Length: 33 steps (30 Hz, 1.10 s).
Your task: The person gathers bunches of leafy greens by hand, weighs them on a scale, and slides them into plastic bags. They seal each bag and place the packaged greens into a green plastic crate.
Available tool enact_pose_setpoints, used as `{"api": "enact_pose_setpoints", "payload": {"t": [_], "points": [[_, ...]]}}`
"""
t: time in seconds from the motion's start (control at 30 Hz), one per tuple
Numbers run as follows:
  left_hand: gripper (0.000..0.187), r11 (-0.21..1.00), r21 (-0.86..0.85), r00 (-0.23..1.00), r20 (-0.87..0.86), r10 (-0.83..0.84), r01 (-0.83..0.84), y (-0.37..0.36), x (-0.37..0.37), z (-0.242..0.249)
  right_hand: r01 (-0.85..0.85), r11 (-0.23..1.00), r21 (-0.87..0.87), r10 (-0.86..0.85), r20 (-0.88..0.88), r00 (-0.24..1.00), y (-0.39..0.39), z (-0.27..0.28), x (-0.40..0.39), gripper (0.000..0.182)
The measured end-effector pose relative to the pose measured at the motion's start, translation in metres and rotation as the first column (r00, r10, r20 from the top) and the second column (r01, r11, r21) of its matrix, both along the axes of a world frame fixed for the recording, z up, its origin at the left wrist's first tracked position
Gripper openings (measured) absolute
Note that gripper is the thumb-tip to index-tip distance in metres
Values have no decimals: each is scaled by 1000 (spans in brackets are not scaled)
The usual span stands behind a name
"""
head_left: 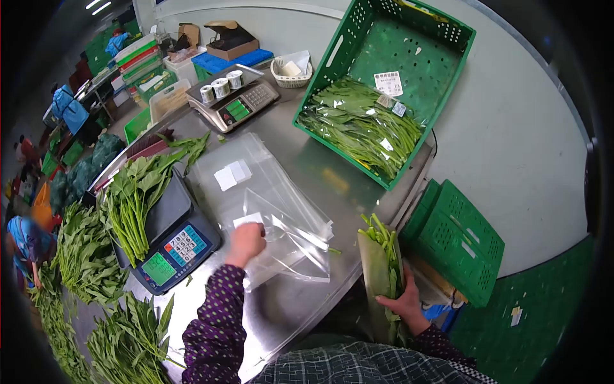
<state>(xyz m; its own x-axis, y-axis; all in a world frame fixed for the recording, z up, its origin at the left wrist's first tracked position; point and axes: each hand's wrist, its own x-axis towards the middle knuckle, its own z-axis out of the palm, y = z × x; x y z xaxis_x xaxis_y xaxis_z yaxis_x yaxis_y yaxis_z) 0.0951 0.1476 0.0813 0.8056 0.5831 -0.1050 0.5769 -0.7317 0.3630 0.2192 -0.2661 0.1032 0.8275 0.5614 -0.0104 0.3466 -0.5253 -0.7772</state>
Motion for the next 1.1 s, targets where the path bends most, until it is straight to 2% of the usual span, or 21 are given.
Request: {"api": "enact_pose_setpoints", "payload": {"t": [0.03, 0.1, 0.17, 0.23, 0.3, 0.37, 0.4, 0.43, 0.47, 0.5, 0.53, 0.57, 0.63, 0.7, 0.77, 0.87, 0.9, 0.93, 0.97, 1.07, 1.1], "points": [[21, 999, -18, 993, -111, -47, 45, 13, 6, 18, 4, 1000, 8, -4, -14, 1000, -1, -1, 0, 104], [26, 933, -117, 927, -126, -353, 340, 32, 28, 49, 10, 1000, 30, -9, -37, 999, 0, -2, 2, 104], [28, 861, -413, 858, -282, -430, 295, 21, 65, 92, -2, 1000, 18, 3, -52, 999, 1, -2, 3, 105], [28, 780, -308, 658, -420, -625, 545, 18, 106, 87, -26, 1000, 16, 27, -65, 998, 3, -4, 5, 105], [27, 820, -195, 604, -588, -537, 538, 8, 144, 81, -60, 998, 21, 61, -74, 995, 1, -9, 8, 105], [35, 768, -160, 618, -503, -604, 620, 10, 181, 63, -57, 998, 5, 57, -96, 994, 2, -7, 5, 105], [38, 825, -96, 783, -273, -560, 557, 11, 195, 43, -49, 999, -19, 48, -86, 995, -2, -11, 2, 105], [41, 879, -54, 879, -17, -476, 474, 12, 208, 20, -41, 998, -43, 38, -75, 996, -3, -14, 1, 104], [43, 924, -37, 900, 244, -361, 380, 8, 215, 14, -22, 999, -47, 16, -118, 993, 0, -3, -3, 105], [44, 953, -207, 846, 527, -82, 221, 1, 219, 7, -15, 999, -45, 10, -102, 995, -3, -5, 0, 105], [45, 905, -410, 673, 702, 233, 113, -15, 214, 7, -5, 999, -44, 2, -86, 996, -11, -10, 0, 106], [46, 788, -611, 415, 737, 533, 74, -31, 206, 4, 6, 999, -42, -9, -72, 997, -19, -17, -2, 106], [37, 811, -518, 66, 830, 553, -272, -54, 168, -12, 56, 998, -37, -58, -63, 996, -35, -28, 2, 107], [35, 811, -472, 140, 829, 542, -344, -83, 126, -41, 107, 994, -36, -109, -50, 993, -49, -36, 2, 107], [34, 719, -652, 285, 661, 694, -238, -101, 96, -100, 141, 990, -26, -143, -100, 985, -46, -26, 1, 106], [54, 873, -487, 682, 628, 374, -30, -116, 84, -130, 108, 993, -45, -113, -116, 987, -45, -28, 4, 105], [60, 959, -278, 799, 564, 209, -54, -119, 83, -134, 89, 993, -76, -97, -109, 989, -40, -24, 5, 105], [66, 998, -55, 892, 448, 58, -37, -122, 83, -106, 68, 992, -105, -79, -102, 992, -36, -21, 4, 104], [72, 986, 165, 956, 287, -66, 19, -121, 84, -84, 46, 994, -97, -54, -78, 995, -35, -21, 2, 103], [88, 945, 208, 967, -26, -252, 252, -104, 86, -59, -61, 996, -70, 62, 13, 998, -25, -13, -5, 101], [87, 948, 122, 955, -77, -287, 295, -96, 90, -51, -125, 990, -68, 129, 58, 990, -17, 0, -8, 100]]}}
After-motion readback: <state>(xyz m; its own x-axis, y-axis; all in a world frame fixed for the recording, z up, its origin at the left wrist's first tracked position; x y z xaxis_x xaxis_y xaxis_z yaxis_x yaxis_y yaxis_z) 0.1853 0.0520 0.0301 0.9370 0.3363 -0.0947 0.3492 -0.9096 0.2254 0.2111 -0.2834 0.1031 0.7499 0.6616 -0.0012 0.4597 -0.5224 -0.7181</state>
